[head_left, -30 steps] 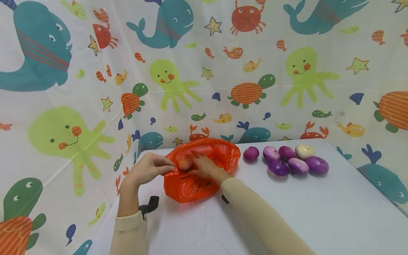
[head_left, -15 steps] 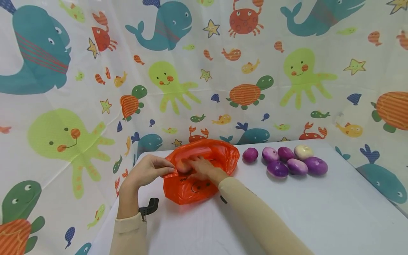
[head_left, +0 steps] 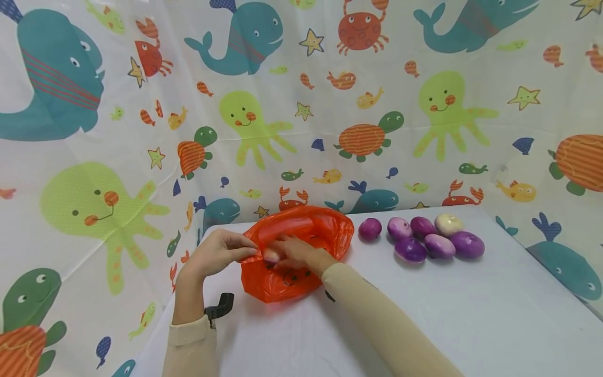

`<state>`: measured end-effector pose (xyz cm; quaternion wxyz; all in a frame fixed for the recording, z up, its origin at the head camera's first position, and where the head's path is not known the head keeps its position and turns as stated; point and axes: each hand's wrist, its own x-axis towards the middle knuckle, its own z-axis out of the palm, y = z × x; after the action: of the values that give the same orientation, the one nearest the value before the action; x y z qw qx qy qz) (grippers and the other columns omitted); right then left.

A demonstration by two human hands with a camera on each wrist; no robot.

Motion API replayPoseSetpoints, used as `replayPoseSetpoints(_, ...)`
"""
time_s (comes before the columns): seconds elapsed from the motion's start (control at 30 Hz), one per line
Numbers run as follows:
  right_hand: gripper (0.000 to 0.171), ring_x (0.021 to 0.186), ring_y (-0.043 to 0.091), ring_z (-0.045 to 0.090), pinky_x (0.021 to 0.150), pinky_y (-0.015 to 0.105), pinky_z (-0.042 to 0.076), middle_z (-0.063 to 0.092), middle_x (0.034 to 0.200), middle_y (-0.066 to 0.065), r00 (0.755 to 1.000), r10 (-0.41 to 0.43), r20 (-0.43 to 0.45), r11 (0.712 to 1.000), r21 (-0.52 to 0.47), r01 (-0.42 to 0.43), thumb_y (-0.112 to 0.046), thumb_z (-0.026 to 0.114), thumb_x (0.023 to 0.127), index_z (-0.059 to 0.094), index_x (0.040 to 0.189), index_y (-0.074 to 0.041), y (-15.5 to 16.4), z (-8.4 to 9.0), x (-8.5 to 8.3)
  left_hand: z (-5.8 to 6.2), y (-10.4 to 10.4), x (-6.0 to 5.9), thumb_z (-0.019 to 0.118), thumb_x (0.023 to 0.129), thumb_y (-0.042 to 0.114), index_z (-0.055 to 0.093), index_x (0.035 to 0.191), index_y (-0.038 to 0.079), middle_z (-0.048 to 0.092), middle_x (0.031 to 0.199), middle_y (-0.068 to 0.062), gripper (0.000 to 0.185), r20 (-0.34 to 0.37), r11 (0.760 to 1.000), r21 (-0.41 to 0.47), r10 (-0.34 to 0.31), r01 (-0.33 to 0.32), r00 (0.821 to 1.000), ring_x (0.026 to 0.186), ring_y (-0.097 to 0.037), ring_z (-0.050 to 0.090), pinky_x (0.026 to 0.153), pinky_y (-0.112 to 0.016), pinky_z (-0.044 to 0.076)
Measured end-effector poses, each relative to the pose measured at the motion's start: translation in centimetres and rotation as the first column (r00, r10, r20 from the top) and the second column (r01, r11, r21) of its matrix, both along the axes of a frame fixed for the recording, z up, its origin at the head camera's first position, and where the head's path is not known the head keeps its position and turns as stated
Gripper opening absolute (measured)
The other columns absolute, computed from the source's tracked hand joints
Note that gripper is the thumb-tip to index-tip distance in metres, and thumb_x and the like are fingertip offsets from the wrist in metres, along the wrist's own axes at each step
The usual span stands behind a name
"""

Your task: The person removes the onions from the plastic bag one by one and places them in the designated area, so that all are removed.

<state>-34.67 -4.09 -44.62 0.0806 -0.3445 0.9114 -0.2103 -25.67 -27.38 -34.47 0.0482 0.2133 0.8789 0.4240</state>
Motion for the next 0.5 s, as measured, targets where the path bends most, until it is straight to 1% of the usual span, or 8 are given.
replayPoseSetpoints(0.13, 0.068, 0.134, 0.019, 0.053, 0.118, 0.046, 0.044, 0.052, 0.148, -0.005, 0.999, 0.031, 0.041, 0.999, -0.038, -0.030, -0.034, 0.079, 0.093, 0.046, 0.153, -0.032, 0.6, 0.1, 0.0, 0.0, 0.1, 0.0, 0.076, 0.097, 0.023, 0.083, 0.105, 0.015, 0.079, 0.098, -0.005, 0.014, -0.007, 1.000, 0.006, -0.003, 0.003, 1.000, 0.088, -0.025, 0.072, 0.079, -0.032, 0.063)
replayPoseSetpoints(0.23, 0.068, 0.129, 0.017, 0.055, 0.117, 0.044, 0.045, 0.057, 0.141, -0.005, 0.997, 0.042, 0.065, 0.997, -0.063, -0.038, -0.032, 0.081, 0.091, 0.048, 0.150, -0.028, 1.2, 0.2, 0.0, -0.2, 0.0, 0.1, 0.076, 0.097, 0.024, 0.083, 0.106, 0.014, 0.079, 0.098, -0.005, 0.015, -0.002, 1.000, 0.007, -0.007, 0.007, 1.000, 0.088, -0.025, 0.071, 0.079, -0.032, 0.062)
replayPoseSetpoints(0.33, 0.068, 0.126, 0.016, 0.055, 0.114, 0.041, 0.047, 0.060, 0.136, -0.005, 0.996, 0.063, 0.068, 0.994, -0.090, -0.057, -0.032, 0.083, 0.089, 0.050, 0.148, -0.025, 1.9, 0.5, 0.1, -0.2, 0.0, 0.2, 0.076, 0.097, 0.025, 0.083, 0.107, 0.014, 0.079, 0.098, -0.005, 0.016, 0.009, 1.000, 0.001, -0.008, 0.008, 1.000, 0.087, -0.025, 0.071, 0.078, -0.032, 0.062)
replayPoseSetpoints(0.43, 0.068, 0.124, 0.016, 0.053, 0.109, 0.041, 0.050, 0.059, 0.135, -0.006, 0.994, 0.080, 0.079, 0.988, -0.137, -0.069, -0.033, 0.085, 0.087, 0.052, 0.146, -0.026, 2.8, 1.2, 0.4, -0.2, 0.0, 0.2, 0.076, 0.097, 0.025, 0.083, 0.106, 0.014, 0.079, 0.096, -0.004, 0.016, 0.008, 1.000, -0.002, -0.004, 0.004, 1.000, 0.087, -0.025, 0.071, 0.078, -0.032, 0.062)
replayPoseSetpoints(0.5, 0.069, 0.127, 0.016, 0.050, 0.109, 0.042, 0.049, 0.056, 0.138, -0.009, 0.993, 0.089, 0.073, 0.982, -0.172, -0.075, -0.035, 0.086, 0.086, 0.052, 0.147, -0.030, 3.6, 1.8, 0.6, -0.1, 0.0, 0.1, 0.076, 0.096, 0.025, 0.083, 0.106, 0.014, 0.079, 0.096, -0.004, 0.016, 0.001, 1.000, -0.001, -0.005, 0.005, 1.000, 0.087, -0.025, 0.071, 0.078, -0.032, 0.062)
